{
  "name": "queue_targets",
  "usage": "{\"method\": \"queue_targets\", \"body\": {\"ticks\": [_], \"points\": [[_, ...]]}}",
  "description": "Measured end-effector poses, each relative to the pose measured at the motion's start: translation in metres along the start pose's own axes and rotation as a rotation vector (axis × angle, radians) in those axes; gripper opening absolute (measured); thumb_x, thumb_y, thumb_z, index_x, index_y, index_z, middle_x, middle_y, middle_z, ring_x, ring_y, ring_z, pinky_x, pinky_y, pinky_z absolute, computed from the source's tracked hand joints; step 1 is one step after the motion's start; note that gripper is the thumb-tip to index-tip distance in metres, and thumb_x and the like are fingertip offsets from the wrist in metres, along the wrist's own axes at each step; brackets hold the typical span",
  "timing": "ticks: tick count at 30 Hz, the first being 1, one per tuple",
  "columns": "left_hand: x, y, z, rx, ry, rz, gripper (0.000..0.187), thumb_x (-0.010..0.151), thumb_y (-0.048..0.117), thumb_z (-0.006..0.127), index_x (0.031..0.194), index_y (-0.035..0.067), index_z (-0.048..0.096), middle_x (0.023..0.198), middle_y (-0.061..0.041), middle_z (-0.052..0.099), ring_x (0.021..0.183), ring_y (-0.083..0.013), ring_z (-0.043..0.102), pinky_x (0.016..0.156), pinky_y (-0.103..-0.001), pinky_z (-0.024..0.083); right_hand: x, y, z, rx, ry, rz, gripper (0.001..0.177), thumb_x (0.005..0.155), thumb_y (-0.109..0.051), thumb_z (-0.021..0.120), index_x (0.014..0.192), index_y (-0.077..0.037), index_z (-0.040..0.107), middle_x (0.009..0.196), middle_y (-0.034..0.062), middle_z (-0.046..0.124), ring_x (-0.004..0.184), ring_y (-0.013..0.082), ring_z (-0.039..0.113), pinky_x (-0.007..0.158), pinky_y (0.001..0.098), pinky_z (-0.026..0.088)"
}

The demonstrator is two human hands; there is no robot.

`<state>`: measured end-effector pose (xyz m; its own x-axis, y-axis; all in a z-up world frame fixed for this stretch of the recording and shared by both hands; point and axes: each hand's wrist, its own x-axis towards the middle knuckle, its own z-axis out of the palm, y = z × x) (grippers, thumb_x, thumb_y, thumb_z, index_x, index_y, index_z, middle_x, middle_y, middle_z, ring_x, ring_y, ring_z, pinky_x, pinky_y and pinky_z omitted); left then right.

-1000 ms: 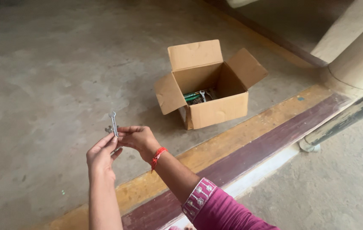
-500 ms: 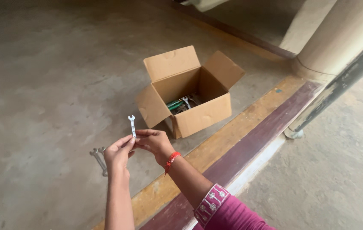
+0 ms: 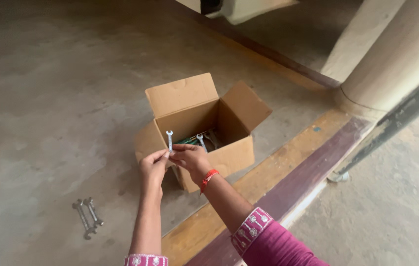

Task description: The person removes several wrenches from a cardboard box, places them on the floor, and then returns them to the box. They repeat this process with multiple wrenches before closing the box.

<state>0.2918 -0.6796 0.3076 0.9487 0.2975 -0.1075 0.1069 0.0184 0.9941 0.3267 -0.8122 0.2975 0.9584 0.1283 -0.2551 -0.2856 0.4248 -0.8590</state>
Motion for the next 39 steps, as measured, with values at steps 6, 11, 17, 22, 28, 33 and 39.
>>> {"method": "queue_targets", "body": {"ticks": [6, 11, 17, 22, 28, 33, 39], "points": [[0.045, -0.014, 0.070, 0.273, 0.013, -0.045, 0.021, 0.092, 0.020, 0.072, 0.109, 0.010, 0.080, 0.086, -0.010, 0.077, 0.071, -0.0202, 0.069, 0.062, -0.039, 0.057, 0.073, -0.026, -0.074, -0.044, -0.004, 0.004, 0.025, 0.084, 0.012, 0.069, 0.108, 0.015, 0.068, 0.100, 0.0235, 0.074, 0.089, 0.0289, 0.076, 0.083, 0.0351, 0.066], [0.086, -0.057, 0.098, 0.485, 0.152, 0.230, 0.021, 0.084, 0.018, 0.077, 0.102, 0.010, 0.081, 0.094, -0.013, 0.079, 0.086, -0.0245, 0.076, 0.079, -0.036, 0.058, 0.123, -0.037, -0.137, -0.160, 0.052, 0.036, 0.022, 0.080, 0.015, 0.068, 0.101, 0.018, 0.070, 0.091, 0.0256, 0.073, 0.079, 0.0337, 0.077, 0.072, 0.0367, 0.067], [0.123, -0.104, 0.102, 0.555, 0.075, 0.120, 0.026, 0.083, 0.020, 0.079, 0.108, 0.011, 0.078, 0.098, -0.010, 0.079, 0.090, -0.0243, 0.077, 0.080, -0.038, 0.059, 0.166, -0.031, -0.163, -0.543, 0.237, 0.091, 0.014, 0.079, 0.008, 0.073, 0.092, 0.009, 0.077, 0.083, 0.0185, 0.076, 0.071, 0.0264, 0.076, 0.063, 0.0347, 0.065], [0.151, -0.127, 0.118, 0.653, 0.041, 0.109, 0.029, 0.079, 0.023, 0.083, 0.107, 0.013, 0.079, 0.097, -0.010, 0.079, 0.093, -0.0257, 0.076, 0.085, -0.037, 0.058, 0.195, -0.022, -0.173, -0.877, 0.341, 0.206, 0.015, 0.079, -0.006, 0.081, 0.086, 0.006, 0.079, 0.080, 0.0166, 0.078, 0.070, 0.0220, 0.078, 0.065, 0.0315, 0.063], [0.173, -0.146, 0.145, 0.634, -0.021, 0.086, 0.030, 0.079, 0.022, 0.082, 0.107, 0.012, 0.078, 0.097, -0.011, 0.078, 0.094, -0.0268, 0.075, 0.084, -0.039, 0.057, 0.224, -0.001, -0.191, -1.020, 0.404, 0.270, 0.011, 0.079, -0.004, 0.080, 0.087, 0.004, 0.078, 0.081, 0.0153, 0.078, 0.070, 0.0229, 0.079, 0.064, 0.0338, 0.064], [0.167, -0.154, 0.135, 0.516, 0.077, 0.082, 0.025, 0.082, 0.018, 0.079, 0.105, 0.010, 0.079, 0.096, -0.015, 0.078, 0.092, -0.0274, 0.077, 0.084, -0.037, 0.058, 0.242, 0.018, -0.201, -0.977, 0.455, 0.302, 0.014, 0.081, -0.004, 0.076, 0.090, 0.007, 0.077, 0.085, 0.0182, 0.080, 0.072, 0.0258, 0.081, 0.067, 0.0378, 0.067], [0.166, -0.140, 0.135, 0.499, 0.105, 0.035, 0.025, 0.083, 0.016, 0.077, 0.107, 0.010, 0.078, 0.096, -0.016, 0.077, 0.093, -0.0284, 0.076, 0.084, -0.037, 0.057, 0.271, 0.031, -0.213, -1.219, 0.479, 0.233, 0.024, 0.084, -0.017, 0.076, 0.098, 0.003, 0.079, 0.101, 0.0247, 0.077, 0.096, 0.0342, 0.075, 0.080, 0.0391, 0.062]]}}
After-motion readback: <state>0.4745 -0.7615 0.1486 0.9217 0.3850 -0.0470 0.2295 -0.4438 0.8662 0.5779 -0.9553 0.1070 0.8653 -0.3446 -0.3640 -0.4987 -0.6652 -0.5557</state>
